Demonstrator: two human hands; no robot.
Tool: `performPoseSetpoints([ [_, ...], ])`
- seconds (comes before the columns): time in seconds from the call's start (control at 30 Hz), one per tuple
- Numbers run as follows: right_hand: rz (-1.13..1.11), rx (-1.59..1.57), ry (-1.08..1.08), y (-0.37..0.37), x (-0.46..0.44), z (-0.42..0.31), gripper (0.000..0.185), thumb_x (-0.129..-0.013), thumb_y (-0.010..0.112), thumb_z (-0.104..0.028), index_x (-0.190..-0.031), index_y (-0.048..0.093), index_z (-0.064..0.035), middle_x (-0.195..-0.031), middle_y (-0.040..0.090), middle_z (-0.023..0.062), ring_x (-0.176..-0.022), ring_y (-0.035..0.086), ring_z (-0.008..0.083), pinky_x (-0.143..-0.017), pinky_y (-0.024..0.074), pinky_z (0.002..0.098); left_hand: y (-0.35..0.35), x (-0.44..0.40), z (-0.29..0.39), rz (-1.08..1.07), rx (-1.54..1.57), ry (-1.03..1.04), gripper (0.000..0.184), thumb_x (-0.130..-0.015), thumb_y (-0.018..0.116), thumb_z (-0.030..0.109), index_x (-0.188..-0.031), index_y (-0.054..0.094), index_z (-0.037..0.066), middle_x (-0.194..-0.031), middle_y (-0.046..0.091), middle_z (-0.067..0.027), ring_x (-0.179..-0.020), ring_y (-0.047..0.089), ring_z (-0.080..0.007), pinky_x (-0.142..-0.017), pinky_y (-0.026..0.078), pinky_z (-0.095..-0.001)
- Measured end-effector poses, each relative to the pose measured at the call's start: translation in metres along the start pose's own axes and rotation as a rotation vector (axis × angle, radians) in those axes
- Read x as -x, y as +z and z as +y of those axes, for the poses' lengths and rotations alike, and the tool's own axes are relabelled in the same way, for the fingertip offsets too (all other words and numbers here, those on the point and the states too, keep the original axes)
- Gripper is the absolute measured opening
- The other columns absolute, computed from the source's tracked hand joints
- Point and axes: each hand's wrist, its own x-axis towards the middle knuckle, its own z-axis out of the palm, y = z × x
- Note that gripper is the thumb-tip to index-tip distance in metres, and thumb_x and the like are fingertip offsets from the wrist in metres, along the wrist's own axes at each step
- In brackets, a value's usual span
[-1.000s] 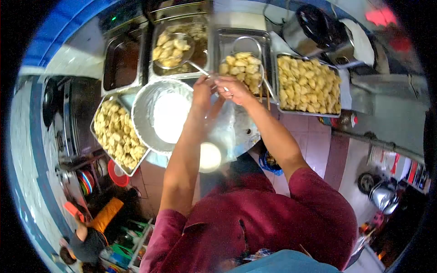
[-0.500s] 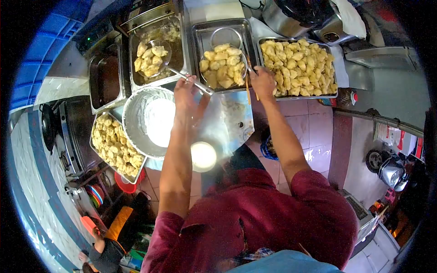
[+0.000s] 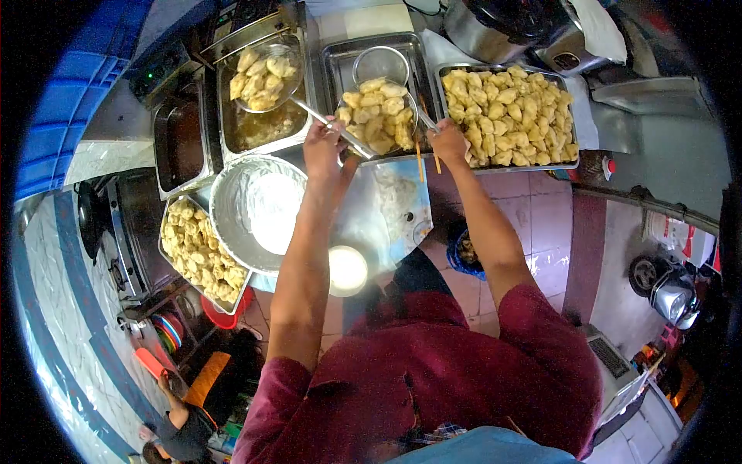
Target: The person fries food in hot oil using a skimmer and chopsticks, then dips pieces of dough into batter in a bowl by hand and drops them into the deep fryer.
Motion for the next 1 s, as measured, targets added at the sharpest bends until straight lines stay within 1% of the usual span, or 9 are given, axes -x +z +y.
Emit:
performPoseSetpoints([
  [0.1,0.150,-0.009,-0.110,-0.014,-0.004,0.002,0.036,-0.083,0.063,-0.036,-0.106,0.053,-0.0100,-0.071,0.062,0.0186,-0.071,0.065,0.0386,-0.067,0.0519,0.0469,0.013,-0.020,-0.027,-0.074,0.018,0.043,0.020,-0.090,0.062,0.006,-0.109,0.058,0.008,-0.104,0.065,-0.0066,-0.098,0.061,-0.0196,-0.078,0.050,-0.0367],
  [0.23,0.218,-0.034,-0.074,-0.058,-0.030,-0.003,0.039,-0.083,0.064,-0.036,-0.109,0.050,-0.0109,-0.077,0.065,0.0210,-0.075,0.064,0.0413,-0.069,0.0502,0.0497,0.061,-0.022,-0.044,-0.133,-0.033,0.003,0.019,-0.087,0.064,0.003,-0.105,0.060,0.008,-0.101,0.065,-0.0051,-0.095,0.061,-0.0184,-0.075,0.051,-0.0359],
  [0.4,0.281,-0.156,-0.087,-0.126,-0.030,-0.021,0.031,-0.083,0.067,-0.028,-0.103,0.056,-0.0080,-0.078,0.066,0.0189,-0.076,0.065,0.0389,-0.069,0.0497,0.0461,0.130,-0.045,-0.084,-0.168,-0.029,-0.095,0.015,-0.091,0.058,0.003,-0.104,0.059,0.010,-0.095,0.067,-0.0031,-0.085,0.063,-0.0175,-0.072,0.051,-0.0338],
  [0.5,0.297,-0.256,-0.152,-0.141,-0.023,-0.013,0.032,-0.082,0.067,-0.029,-0.103,0.056,-0.0080,-0.080,0.066,0.0189,-0.076,0.065,0.0377,-0.069,0.0492,0.0457,0.169,-0.045,-0.096,-0.187,0.034,-0.173,0.015,-0.092,0.056,0.003,-0.106,0.057,0.010,-0.098,0.067,-0.0053,-0.086,0.062,-0.0180,-0.070,0.051,-0.0343],
  [0.57,0.296,-0.316,-0.223,-0.141,-0.019,-0.003,0.029,-0.083,0.067,-0.023,-0.104,0.055,-0.0064,-0.082,0.065,0.0191,-0.075,0.064,0.0363,-0.069,0.0487,0.0437,0.184,-0.053,-0.113,-0.204,0.129,-0.168,0.013,-0.092,0.057,0.004,-0.105,0.056,0.009,-0.098,0.067,-0.0064,-0.084,0.061,-0.0179,-0.063,0.049,-0.0333],
  [0.63,0.281,-0.365,-0.230,-0.144,0.003,0.003,0.027,-0.083,0.067,-0.019,-0.104,0.055,-0.0057,-0.082,0.065,0.0195,-0.075,0.064,0.0355,-0.068,0.0486,0.0426,0.191,-0.064,-0.128,-0.230,0.119,-0.179,0.012,-0.092,0.058,0.004,-0.103,0.056,0.009,-0.096,0.067,-0.0061,-0.085,0.061,-0.0178,-0.063,0.048,-0.0323],
  [0.77,0.160,-0.409,-0.026,-0.157,0.040,-0.009,0.026,-0.083,0.068,-0.017,-0.101,0.056,-0.0022,-0.079,0.063,0.0143,-0.068,0.060,0.0237,-0.065,0.0474,0.0362,0.198,-0.072,-0.140,-0.182,0.077,-0.222,0.009,-0.091,0.060,0.005,-0.098,0.058,0.010,-0.095,0.067,-0.0053,-0.085,0.061,-0.0174,-0.062,0.047,-0.0326],
  [0.93,0.154,-0.505,-0.038,-0.147,0.053,0.004,0.022,-0.086,0.066,-0.012,-0.101,0.056,-0.0003,-0.079,0.062,0.0077,-0.066,0.056,0.0137,-0.059,0.0452,0.0306,0.194,-0.093,-0.179,-0.223,0.226,-0.219,0.010,-0.089,0.064,0.005,-0.095,0.059,0.010,-0.097,0.067,-0.0054,-0.086,0.062,-0.0179,-0.064,0.048,-0.0341],
  [1.0,0.142,-0.539,-0.019,-0.145,0.054,0.008,0.020,-0.087,0.065,-0.011,-0.101,0.056,-0.0004,-0.078,0.062,0.0064,-0.065,0.056,0.0122,-0.058,0.0446,0.0295,0.194,-0.093,-0.183,-0.185,0.064,-0.198,0.011,-0.089,0.063,0.004,-0.096,0.058,0.010,-0.097,0.067,-0.0058,-0.086,0.062,-0.0187,-0.068,0.050,-0.0356],
])
